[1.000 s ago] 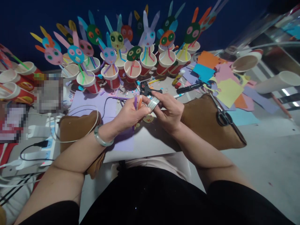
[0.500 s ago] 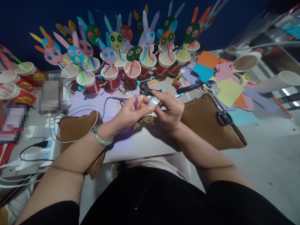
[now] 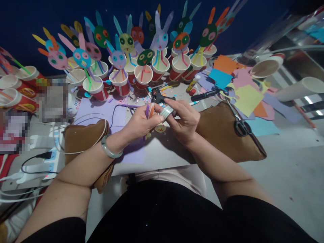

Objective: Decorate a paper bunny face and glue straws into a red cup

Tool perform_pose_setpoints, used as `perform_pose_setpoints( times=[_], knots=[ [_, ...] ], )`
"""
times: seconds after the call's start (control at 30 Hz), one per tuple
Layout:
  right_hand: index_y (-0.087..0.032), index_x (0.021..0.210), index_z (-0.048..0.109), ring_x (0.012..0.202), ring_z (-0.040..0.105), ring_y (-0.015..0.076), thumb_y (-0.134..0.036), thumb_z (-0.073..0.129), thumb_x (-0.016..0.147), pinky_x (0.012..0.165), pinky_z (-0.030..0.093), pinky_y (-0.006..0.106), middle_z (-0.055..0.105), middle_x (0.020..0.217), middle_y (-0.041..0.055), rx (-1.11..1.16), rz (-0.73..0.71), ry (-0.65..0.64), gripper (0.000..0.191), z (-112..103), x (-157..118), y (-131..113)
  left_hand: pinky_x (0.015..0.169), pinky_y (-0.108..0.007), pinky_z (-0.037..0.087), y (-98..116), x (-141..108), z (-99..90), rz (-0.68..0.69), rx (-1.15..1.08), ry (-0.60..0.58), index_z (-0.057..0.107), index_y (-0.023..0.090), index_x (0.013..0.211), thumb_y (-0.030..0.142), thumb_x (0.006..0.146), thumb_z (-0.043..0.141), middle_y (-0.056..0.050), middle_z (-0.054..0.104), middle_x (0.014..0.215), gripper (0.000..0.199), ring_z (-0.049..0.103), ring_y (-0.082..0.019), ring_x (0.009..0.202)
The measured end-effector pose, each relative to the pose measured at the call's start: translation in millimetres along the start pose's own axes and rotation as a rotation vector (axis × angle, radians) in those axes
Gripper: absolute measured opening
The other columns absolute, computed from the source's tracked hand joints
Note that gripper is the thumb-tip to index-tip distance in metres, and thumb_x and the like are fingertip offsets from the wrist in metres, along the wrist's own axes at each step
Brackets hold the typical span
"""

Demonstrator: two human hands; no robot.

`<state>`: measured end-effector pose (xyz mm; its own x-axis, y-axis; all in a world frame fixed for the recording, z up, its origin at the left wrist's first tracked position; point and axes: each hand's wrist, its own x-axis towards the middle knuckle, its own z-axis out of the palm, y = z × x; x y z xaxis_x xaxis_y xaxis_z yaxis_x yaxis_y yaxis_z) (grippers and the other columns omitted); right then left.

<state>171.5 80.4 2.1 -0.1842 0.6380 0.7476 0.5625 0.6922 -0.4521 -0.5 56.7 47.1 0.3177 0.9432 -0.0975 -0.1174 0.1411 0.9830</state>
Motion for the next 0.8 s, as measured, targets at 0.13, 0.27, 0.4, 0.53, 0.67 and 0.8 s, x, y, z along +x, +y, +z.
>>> perform_pose_setpoints(
  times=[0.13, 0.27, 0.4, 0.53, 0.67, 0.8],
  knots=[
    [-0.023, 0.12, 0.073, 0.083, 0.07, 0.0202, -0.033, 0.058, 0.095, 0.073, 0.06, 0.035, 0.077, 0.1, 0.0084, 0.015, 0.012, 0.013, 0.031, -0.1, 0.1, -0.1, 0.04, -0.019, 0.028, 0.3, -0.1, 0.1, -0.002, -0.015, -0.035, 0.057, 0.019, 0.086, 0.028, 0.076, 0.069, 0.011, 0.04, 0.05, 0.018, 0.034, -0.004, 0.04],
    [-0.024, 0.12, 0.073, 0.082, 0.07, 0.0204, -0.034, 0.059, 0.094, 0.072, 0.059, 0.036, 0.077, 0.102, 0.0085, 0.02, 0.016, 0.02, 0.031, -0.5, 0.4, 1.5, 0.041, -0.019, 0.029, 0.3, 0.1, 1.8, -0.004, -0.041, -0.026, 0.057, 0.019, 0.085, 0.027, 0.073, 0.07, 0.011, 0.04, 0.05, 0.02, 0.035, -0.004, 0.041],
    [-0.025, 0.122, 0.072, 0.085, 0.07, 0.0213, -0.034, 0.057, 0.095, 0.076, 0.06, 0.037, 0.077, 0.104, 0.0081, 0.016, 0.018, 0.006, 0.033, -1.4, 0.2, 1.8, 0.041, -0.019, 0.026, -0.4, -0.1, 2.0, 0.005, -0.045, -0.025, 0.058, 0.019, 0.086, 0.035, 0.076, 0.073, 0.011, 0.041, 0.051, 0.025, 0.035, -0.004, 0.041],
    [-0.024, 0.12, 0.073, 0.085, 0.071, 0.0208, -0.035, 0.057, 0.095, 0.074, 0.06, 0.035, 0.077, 0.103, 0.0082, -0.012, 0.009, 0.005, 0.031, -1.8, 0.1, 0.4, 0.04, -0.019, 0.024, -1.2, -0.4, 0.5, 0.008, -0.025, -0.027, 0.058, 0.019, 0.087, 0.039, 0.078, 0.076, 0.011, 0.042, 0.051, 0.029, 0.035, -0.003, 0.04],
    [-0.024, 0.121, 0.072, 0.087, 0.071, 0.021, -0.032, 0.057, 0.095, 0.076, 0.06, 0.036, 0.077, 0.104, 0.0079, 0.015, -0.016, 0.022, 0.031, -1.2, -0.5, -0.5, 0.039, -0.019, 0.022, -1.8, -0.8, -0.7, -0.024, -0.035, -0.039, 0.057, 0.019, 0.088, 0.037, 0.077, 0.076, 0.012, 0.04, 0.05, 0.028, 0.034, -0.003, 0.038],
    [-0.024, 0.122, 0.072, 0.088, 0.071, 0.0215, -0.031, 0.058, 0.094, 0.077, 0.06, 0.037, 0.077, 0.104, 0.0083, 0.016, 0.0, 0.011, 0.032, -0.2, -1.3, 0.0, 0.04, -0.019, 0.024, -1.5, -0.6, -1.1, -0.032, -0.036, -0.044, 0.057, 0.019, 0.09, 0.036, 0.077, 0.075, 0.012, 0.04, 0.05, 0.028, 0.035, -0.003, 0.038]
  ],
)
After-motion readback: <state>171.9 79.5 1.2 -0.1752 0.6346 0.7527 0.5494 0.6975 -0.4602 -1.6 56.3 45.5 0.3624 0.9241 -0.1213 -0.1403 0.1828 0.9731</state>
